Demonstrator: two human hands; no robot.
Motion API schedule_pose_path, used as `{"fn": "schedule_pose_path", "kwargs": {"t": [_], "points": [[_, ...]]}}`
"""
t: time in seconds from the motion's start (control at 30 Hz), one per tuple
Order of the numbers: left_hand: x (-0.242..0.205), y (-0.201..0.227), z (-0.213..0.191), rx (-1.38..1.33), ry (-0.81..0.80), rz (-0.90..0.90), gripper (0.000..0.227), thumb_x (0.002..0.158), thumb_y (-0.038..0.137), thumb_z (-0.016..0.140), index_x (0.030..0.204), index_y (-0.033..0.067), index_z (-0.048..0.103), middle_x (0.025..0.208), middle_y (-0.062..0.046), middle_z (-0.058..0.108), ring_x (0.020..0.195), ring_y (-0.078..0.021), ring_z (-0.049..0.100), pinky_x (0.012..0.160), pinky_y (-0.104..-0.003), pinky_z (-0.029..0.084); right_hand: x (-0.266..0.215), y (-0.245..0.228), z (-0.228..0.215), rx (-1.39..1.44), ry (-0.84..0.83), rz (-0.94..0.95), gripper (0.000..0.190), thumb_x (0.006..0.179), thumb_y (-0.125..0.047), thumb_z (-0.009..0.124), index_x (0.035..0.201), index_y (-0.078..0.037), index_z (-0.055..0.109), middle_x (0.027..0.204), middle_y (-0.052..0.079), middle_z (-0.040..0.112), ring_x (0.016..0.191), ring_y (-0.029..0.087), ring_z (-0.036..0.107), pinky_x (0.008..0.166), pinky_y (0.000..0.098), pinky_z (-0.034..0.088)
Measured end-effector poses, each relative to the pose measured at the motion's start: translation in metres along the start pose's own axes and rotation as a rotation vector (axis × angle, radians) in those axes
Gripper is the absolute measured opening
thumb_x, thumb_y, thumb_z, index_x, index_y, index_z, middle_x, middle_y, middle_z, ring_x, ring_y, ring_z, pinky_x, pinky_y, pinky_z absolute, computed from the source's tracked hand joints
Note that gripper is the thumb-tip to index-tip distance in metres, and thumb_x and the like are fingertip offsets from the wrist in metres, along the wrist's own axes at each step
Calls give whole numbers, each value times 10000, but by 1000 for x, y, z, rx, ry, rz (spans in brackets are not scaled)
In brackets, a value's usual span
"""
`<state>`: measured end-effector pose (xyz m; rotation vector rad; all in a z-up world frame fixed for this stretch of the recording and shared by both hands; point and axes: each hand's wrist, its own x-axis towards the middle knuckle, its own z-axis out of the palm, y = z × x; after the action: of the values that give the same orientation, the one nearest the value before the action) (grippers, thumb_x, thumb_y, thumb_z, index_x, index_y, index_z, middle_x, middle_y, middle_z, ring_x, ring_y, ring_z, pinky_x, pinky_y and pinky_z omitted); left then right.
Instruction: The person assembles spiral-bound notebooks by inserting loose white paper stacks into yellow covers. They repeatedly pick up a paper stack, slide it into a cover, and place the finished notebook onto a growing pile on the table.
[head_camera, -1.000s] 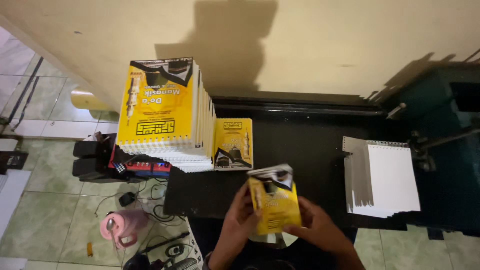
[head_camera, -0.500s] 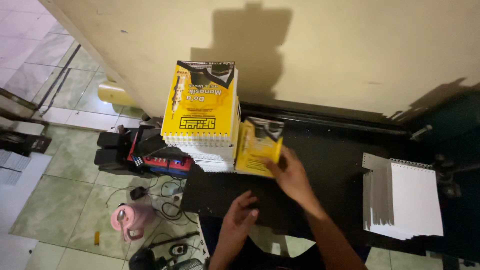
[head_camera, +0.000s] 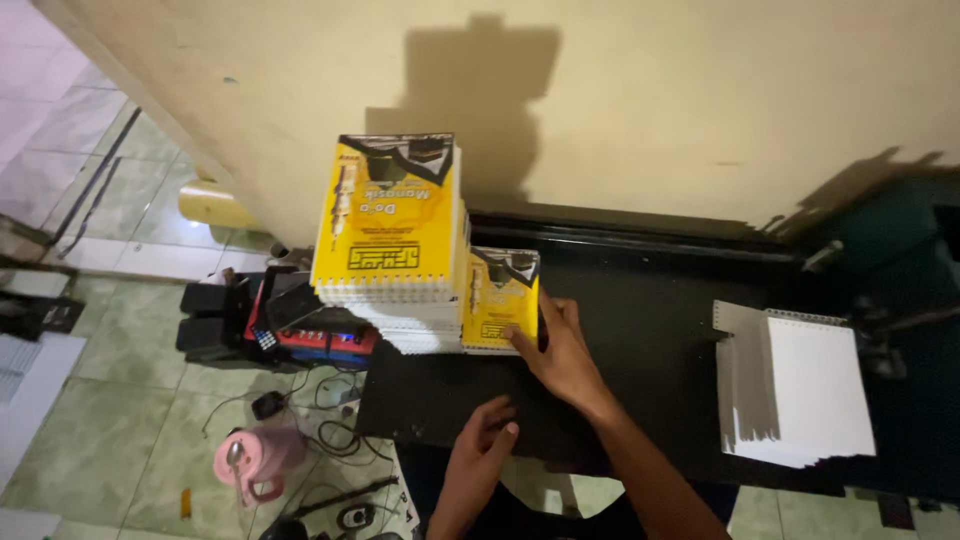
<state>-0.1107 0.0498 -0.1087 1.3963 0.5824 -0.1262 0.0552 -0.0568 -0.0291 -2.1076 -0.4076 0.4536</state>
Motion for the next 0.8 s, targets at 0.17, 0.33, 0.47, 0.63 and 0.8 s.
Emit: {"fn": "schedule_pose_path", "kwargs": {"t": [0.17,0.33,0.47,0.63,0.8], "points": [[-8,20,7,90,-12,-109,505,937,380,635,1414,213,630,1396,-30,715,1244,-187,690,1007,-345,543,-33,42,-30,-286,401,-208,820,938,-450,675,1572,-35,363,1353,207,486,1205,327,532,976,422,476],[-16,40,16,262,-38,-307,545,961,392,605,1491,273,560,1500,-9,635,1358,-179,626,1133,-354,490,-106,47,-116,-660,890,-269,635,906,-253,837,1441,9,617,1299,230,592,1167,400,547,1001,467,447],[-14,59,30,244,-143,-376,588,958,468,581,1515,287,533,1383,19,659,1243,-203,652,1007,-408,520,-124,109,-148,-1125,985,-64,769,942,-423,770,1505,66,581,1439,345,535,1243,510,535,945,601,473],[-7,71,69,397,-465,-458,576,981,517,519,1534,359,479,1369,40,640,1249,-230,653,1056,-458,506,-133,137,-117,-1274,851,176,1001,833,-592,673,1640,-64,404,1609,270,483,1458,440,488,1130,575,435],[15,29,105,333,-483,-43,519,945,439,612,1429,251,622,1175,25,746,1069,-112,704,941,-294,543,-148,113,-102,-1006,881,7,468,1004,-94,571,1468,-44,539,1492,248,539,1344,461,511,1086,592,410]]}}
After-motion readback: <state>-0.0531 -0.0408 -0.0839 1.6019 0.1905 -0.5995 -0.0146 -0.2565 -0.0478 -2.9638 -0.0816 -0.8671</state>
